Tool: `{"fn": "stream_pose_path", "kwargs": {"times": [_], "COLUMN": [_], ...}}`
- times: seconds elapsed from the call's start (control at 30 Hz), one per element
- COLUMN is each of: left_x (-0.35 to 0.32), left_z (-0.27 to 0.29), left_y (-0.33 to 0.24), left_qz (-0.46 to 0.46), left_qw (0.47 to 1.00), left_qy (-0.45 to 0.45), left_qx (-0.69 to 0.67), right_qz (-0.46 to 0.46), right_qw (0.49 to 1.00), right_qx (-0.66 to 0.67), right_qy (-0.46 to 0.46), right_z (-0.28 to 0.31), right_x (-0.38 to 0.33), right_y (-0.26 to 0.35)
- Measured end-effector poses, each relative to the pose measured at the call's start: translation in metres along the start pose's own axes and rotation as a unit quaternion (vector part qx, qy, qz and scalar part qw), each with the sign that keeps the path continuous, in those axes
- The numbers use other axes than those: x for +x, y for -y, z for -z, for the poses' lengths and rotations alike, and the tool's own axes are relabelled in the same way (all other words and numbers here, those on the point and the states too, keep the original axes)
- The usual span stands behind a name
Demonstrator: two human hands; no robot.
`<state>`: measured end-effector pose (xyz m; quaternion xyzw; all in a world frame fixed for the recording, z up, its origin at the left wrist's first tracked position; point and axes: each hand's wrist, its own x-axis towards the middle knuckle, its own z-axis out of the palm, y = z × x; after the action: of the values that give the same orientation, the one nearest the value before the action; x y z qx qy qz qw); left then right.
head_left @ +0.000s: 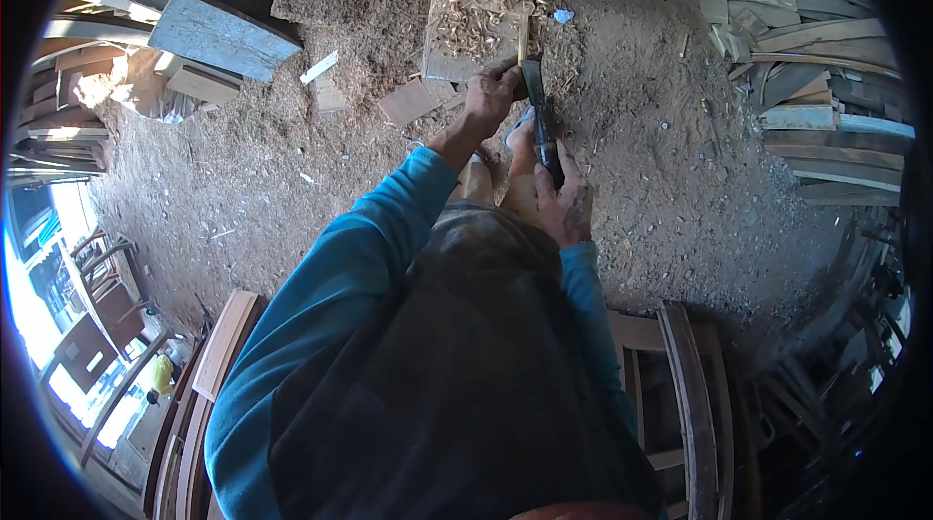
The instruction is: The person shapes a small piece of wood by hand using a chisel, repeatedly carving thin shavings from the surface while holding the wood against a larger block.
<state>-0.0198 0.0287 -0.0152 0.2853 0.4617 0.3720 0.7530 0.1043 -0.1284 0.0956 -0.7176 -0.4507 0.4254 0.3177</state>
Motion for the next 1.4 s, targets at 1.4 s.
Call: {"fn": "stream_pose_path", "kwargs": {"times": [1.4], "left_x": [-0.016], "left_z": [-0.009], "left_y": [-0.001], "left_qz": [-0.027], "left_qw": [0.992], "left_qy": [-0.085], "left_qx": [0.090], "right_qz": [0.021], "right_qw": [0.998], "right_qx": [-0.021], "right_qy": [-0.051], "right_z": [-0.012], "right_x": [0.043], "right_y": [0.003]}}
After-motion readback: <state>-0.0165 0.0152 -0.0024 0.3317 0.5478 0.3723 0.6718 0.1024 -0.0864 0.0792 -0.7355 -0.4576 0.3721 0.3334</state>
